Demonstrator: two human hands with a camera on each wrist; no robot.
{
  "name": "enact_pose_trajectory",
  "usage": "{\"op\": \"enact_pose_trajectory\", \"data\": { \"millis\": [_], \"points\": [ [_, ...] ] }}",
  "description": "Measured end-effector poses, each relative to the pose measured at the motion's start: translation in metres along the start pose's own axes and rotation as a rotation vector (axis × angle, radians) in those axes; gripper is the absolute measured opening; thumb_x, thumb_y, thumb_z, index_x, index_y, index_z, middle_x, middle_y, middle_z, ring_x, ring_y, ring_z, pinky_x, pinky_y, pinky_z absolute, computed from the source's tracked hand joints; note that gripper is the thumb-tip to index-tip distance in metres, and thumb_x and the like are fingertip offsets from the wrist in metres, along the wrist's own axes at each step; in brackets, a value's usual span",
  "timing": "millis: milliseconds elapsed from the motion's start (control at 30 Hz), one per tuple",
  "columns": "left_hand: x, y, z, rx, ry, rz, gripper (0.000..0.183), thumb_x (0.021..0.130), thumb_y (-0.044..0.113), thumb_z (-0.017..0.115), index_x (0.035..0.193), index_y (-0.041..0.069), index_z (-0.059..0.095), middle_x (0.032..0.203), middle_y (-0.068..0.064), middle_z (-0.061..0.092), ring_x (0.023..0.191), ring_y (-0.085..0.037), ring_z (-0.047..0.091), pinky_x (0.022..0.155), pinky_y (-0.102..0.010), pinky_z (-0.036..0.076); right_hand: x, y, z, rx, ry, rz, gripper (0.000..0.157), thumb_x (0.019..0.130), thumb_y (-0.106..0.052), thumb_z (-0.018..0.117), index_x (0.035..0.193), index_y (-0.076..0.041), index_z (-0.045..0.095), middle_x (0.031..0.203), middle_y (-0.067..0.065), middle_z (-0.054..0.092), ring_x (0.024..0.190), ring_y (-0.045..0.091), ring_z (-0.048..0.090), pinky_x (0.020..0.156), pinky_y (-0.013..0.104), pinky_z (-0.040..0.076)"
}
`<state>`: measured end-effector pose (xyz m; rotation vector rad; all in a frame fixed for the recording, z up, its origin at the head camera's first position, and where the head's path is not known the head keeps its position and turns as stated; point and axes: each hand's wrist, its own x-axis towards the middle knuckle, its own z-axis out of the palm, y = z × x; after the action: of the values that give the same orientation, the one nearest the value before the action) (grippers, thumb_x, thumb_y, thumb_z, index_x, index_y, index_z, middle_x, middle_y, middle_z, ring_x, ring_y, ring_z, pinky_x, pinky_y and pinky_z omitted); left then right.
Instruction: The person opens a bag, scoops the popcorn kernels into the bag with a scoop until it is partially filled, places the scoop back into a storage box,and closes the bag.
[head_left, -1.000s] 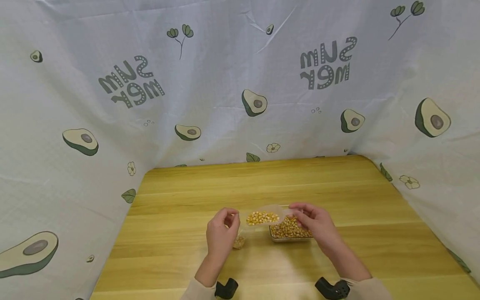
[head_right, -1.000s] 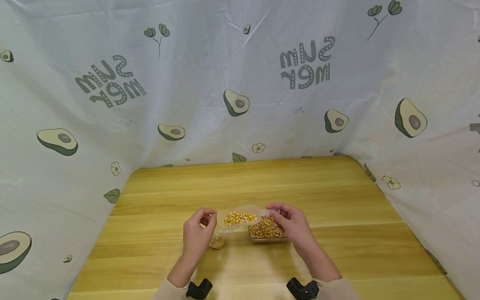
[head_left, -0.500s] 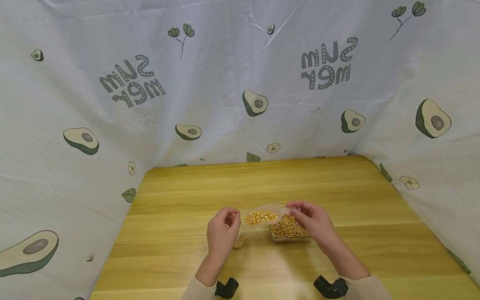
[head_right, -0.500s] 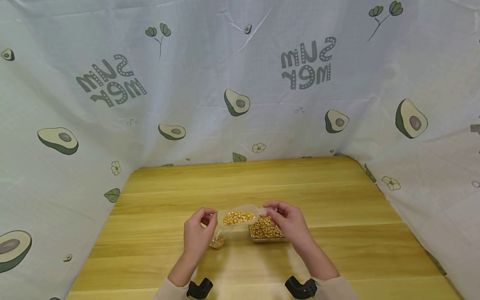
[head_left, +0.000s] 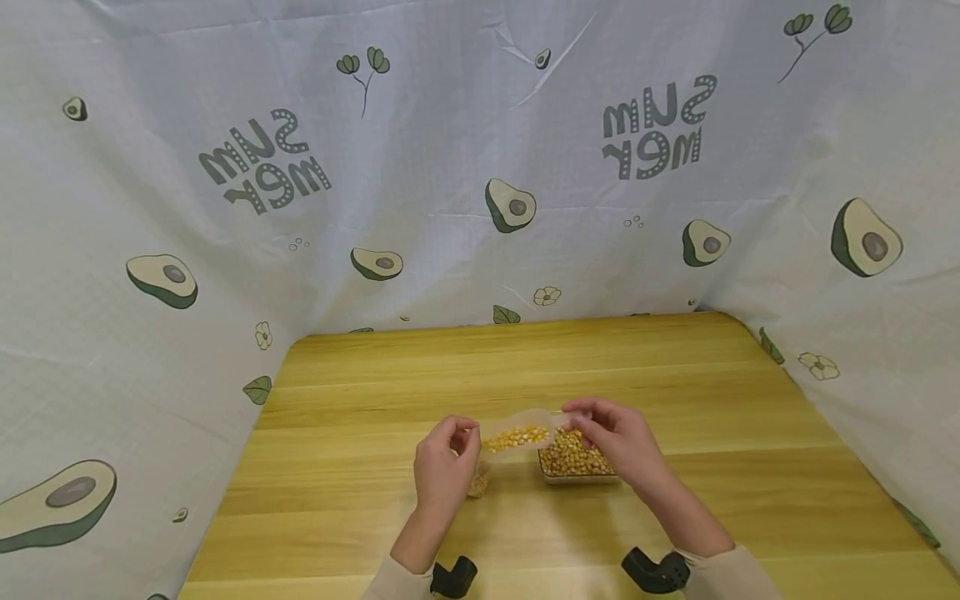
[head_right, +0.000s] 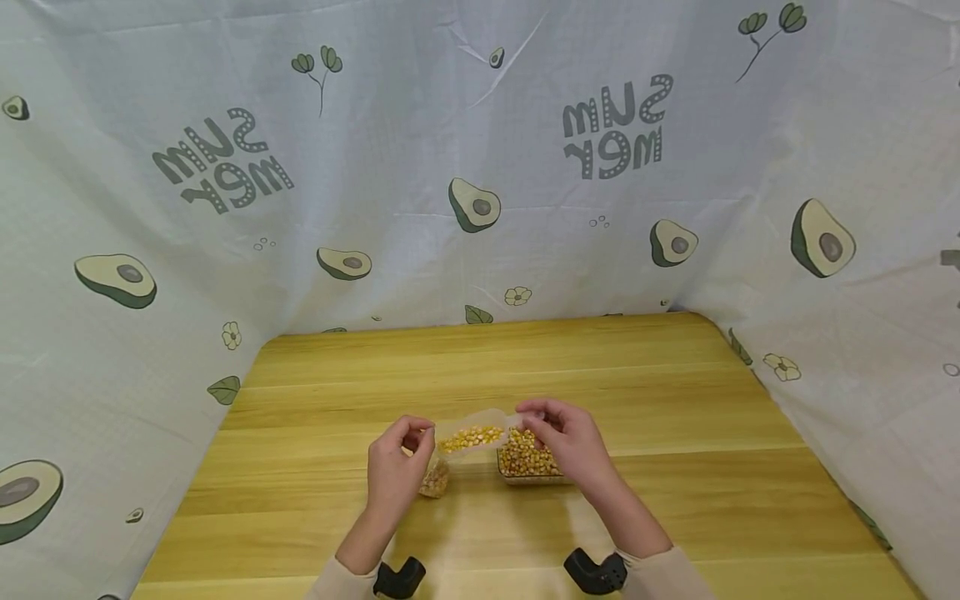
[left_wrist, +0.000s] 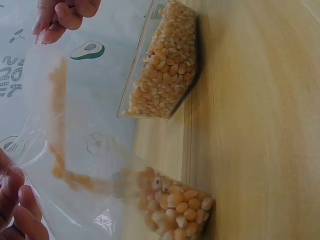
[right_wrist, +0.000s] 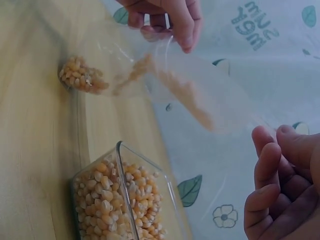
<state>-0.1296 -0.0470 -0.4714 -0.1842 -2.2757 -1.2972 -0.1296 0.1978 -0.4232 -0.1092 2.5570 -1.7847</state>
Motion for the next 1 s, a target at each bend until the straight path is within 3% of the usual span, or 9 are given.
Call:
{"op": "enact_pose_trajectory", "data": {
  "millis": [200,500,800,1000],
  "points": [
    [0.0006,0.0012,-0.0004,0.000,0.003,-0.006,0.008,0.087,0.006,0.071,0.084,0.013,0.073,0.062,0.005,0.062,0.056,-0.001,0.054,0.048,-0.018,0.043,0.0000,-0.0058,0.0024,-0.025,-0.002,-0.078,0.017,0.099,-0.009,0.060,0.112,-0.001,0.069,0.091,0.017,0.068,0.068,0.014,0.056,0.057,0.025,0.049],
    [-0.0008,0.0006,0.0005,0.005,0.009,-0.018,0.007,0.085,0.006,0.072,0.083,0.013,0.073,0.062,0.005,0.062,0.056,0.001,0.053,0.049,-0.018,0.043,-0.0018,-0.0083,0.0038,-0.085,-0.025,-0.142,0.020,0.099,-0.008,0.060,0.116,-0.002,0.069,0.087,0.014,0.067,0.065,0.007,0.053,0.054,0.024,0.047],
    [-0.0021,0.0004,0.0009,0.003,0.017,-0.003,0.009,0.086,0.006,0.072,0.083,0.014,0.073,0.062,0.005,0.061,0.056,-0.001,0.054,0.049,-0.017,0.041,-0.0047,-0.0055,0.0033,-0.158,-0.026,-0.231,0.017,0.098,-0.007,0.060,0.112,-0.005,0.070,0.072,0.005,0.058,0.080,0.002,0.068,0.056,0.024,0.049],
    [-0.0015,0.0012,0.0005,-0.001,0.011,-0.014,0.008,0.086,0.007,0.072,0.084,0.014,0.073,0.062,0.005,0.062,0.057,-0.001,0.055,0.050,-0.017,0.042,-0.0057,-0.0034,0.0020,-0.139,-0.028,-0.224,0.016,0.098,-0.008,0.060,0.111,-0.004,0.070,0.072,0.002,0.058,0.082,0.007,0.071,0.054,0.026,0.048]
  ]
}}
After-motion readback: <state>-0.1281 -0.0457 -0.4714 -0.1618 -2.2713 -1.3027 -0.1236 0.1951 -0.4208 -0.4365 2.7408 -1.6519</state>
